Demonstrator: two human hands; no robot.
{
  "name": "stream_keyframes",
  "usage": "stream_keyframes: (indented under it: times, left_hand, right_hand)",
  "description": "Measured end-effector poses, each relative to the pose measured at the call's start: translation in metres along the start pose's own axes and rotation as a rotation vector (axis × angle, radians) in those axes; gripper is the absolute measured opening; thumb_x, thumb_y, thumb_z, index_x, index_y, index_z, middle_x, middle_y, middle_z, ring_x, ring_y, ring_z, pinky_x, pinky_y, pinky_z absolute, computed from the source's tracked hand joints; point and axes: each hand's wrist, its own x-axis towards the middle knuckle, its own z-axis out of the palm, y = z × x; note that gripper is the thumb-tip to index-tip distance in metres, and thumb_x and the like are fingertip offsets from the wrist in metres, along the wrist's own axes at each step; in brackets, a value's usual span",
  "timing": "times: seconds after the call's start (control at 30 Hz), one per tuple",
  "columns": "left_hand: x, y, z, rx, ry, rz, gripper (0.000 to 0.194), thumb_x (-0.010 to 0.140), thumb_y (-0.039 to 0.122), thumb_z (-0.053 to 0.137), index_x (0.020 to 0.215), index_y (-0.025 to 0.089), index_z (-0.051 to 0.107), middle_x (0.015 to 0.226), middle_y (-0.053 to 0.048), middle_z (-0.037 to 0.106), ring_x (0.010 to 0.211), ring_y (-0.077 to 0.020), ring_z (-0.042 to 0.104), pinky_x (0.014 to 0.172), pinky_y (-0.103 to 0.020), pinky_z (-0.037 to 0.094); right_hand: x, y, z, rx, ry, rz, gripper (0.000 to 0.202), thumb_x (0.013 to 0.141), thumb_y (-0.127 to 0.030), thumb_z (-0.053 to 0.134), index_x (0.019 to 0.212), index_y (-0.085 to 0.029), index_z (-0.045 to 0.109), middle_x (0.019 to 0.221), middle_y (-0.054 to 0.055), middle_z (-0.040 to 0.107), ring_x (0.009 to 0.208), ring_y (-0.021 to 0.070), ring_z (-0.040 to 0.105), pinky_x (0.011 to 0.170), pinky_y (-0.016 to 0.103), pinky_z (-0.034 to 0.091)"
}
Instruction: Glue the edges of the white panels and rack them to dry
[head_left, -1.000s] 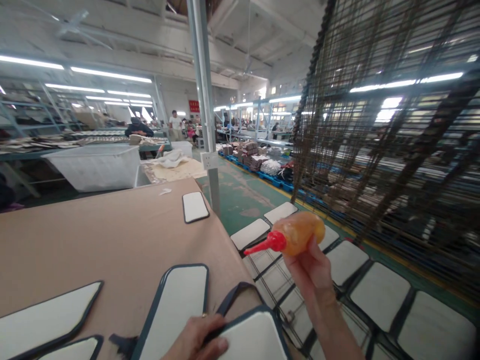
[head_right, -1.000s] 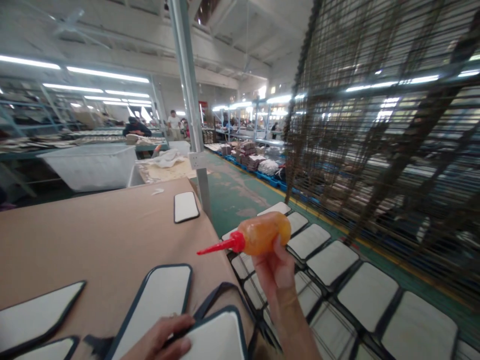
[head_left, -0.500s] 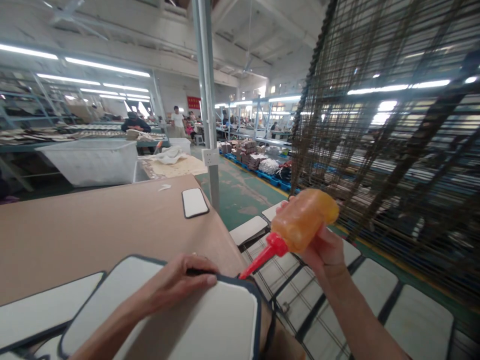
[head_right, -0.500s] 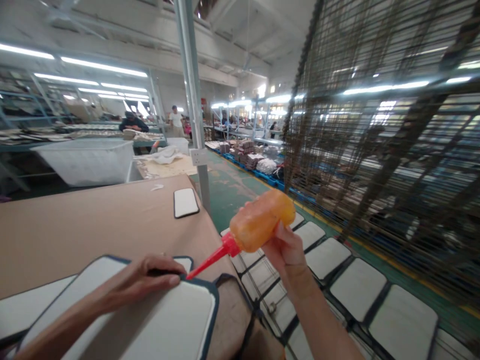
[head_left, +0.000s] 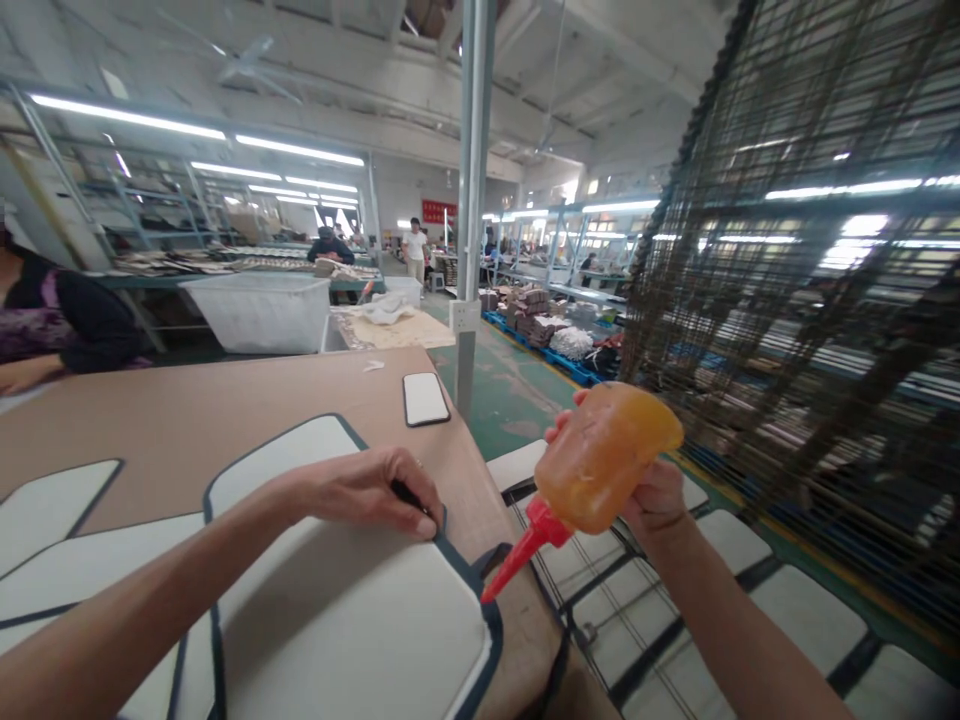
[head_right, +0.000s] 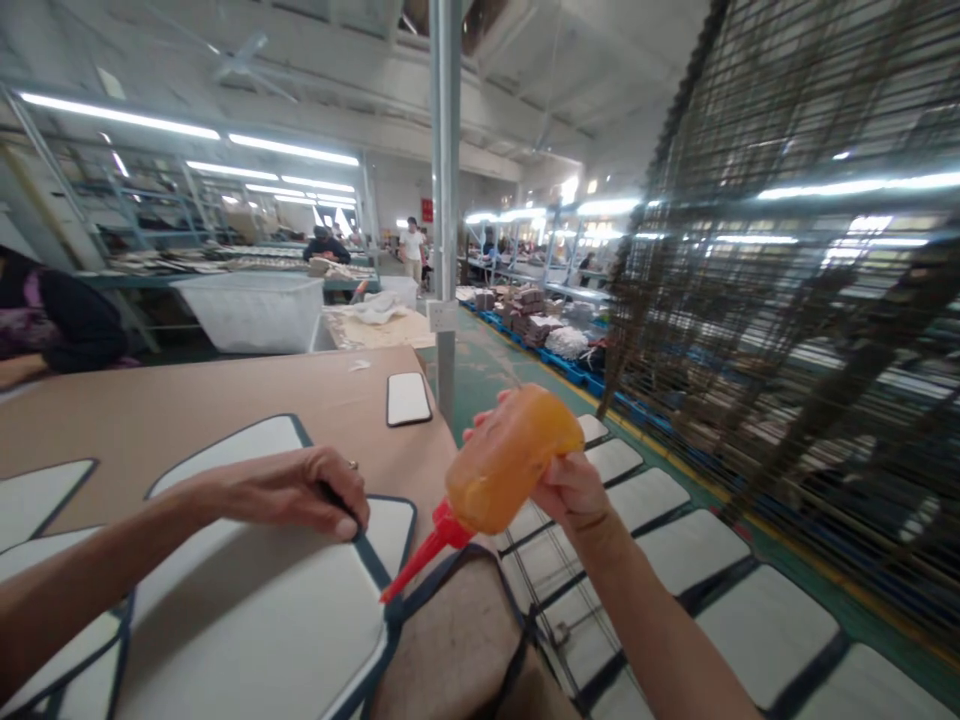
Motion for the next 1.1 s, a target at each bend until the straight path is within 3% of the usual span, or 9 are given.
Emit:
stream_keyframes:
  times: [0.2, 0.43, 0.87, 1.1]
  left_hand:
    - [-0.007, 0.005, 0.004, -0.028, 0.015, -0.005, 0.024, 0.077, 0.029, 0.060, 0.081, 0.008, 0.072, 0.064, -0.001, 0.058, 0.062, -0.0102, 0.045, 0.059, -0.018, 0.037]
    - [-0.019, -0.001, 0.003, -0.012, 0.077, -0.019, 0.026, 0.076, 0.033, 0.061, 0.081, 0.010, 0.072, 0.063, -0.001, 0.058, 0.063, -0.0108, 0.045, 0.058, -0.018, 0.035]
    - [-0.031, -0.005, 0.004, 0.009, 0.134, -0.026, 0.029, 0.077, 0.036, 0.058, 0.080, 0.009, 0.070, 0.063, -0.001, 0.054, 0.063, -0.0106, 0.043, 0.058, -0.019, 0.033]
    - [-0.038, -0.016, 0.003, 0.058, 0.253, -0.069, 0.038, 0.078, 0.042, 0.055, 0.082, 0.008, 0.069, 0.065, -0.002, 0.055, 0.064, -0.0114, 0.044, 0.057, -0.019, 0.034]
  right_hand:
    - [0.004, 0.004, 0.006, 0.020, -0.060, 0.014, 0.054, 0.049, -0.033, 0.078, 0.100, -0.026, 0.063, 0.091, 0.003, 0.070, 0.084, 0.0267, 0.066, 0.075, 0.042, 0.053]
    - [0.001, 0.005, 0.007, 0.032, -0.082, 0.010, 0.059, 0.046, -0.033, 0.080, 0.103, -0.026, 0.062, 0.094, 0.001, 0.069, 0.085, 0.0239, 0.065, 0.076, 0.038, 0.054]
    - [-0.003, 0.005, 0.009, -0.007, -0.015, -0.037, 0.063, 0.044, -0.036, 0.081, 0.104, -0.030, 0.061, 0.096, 0.000, 0.068, 0.088, 0.0247, 0.063, 0.078, 0.039, 0.053]
    - [-0.013, 0.010, 0.008, -0.044, 0.034, -0.102, 0.061, 0.049, -0.035, 0.079, 0.107, -0.033, 0.058, 0.101, 0.003, 0.066, 0.094, 0.0288, 0.061, 0.082, 0.046, 0.050]
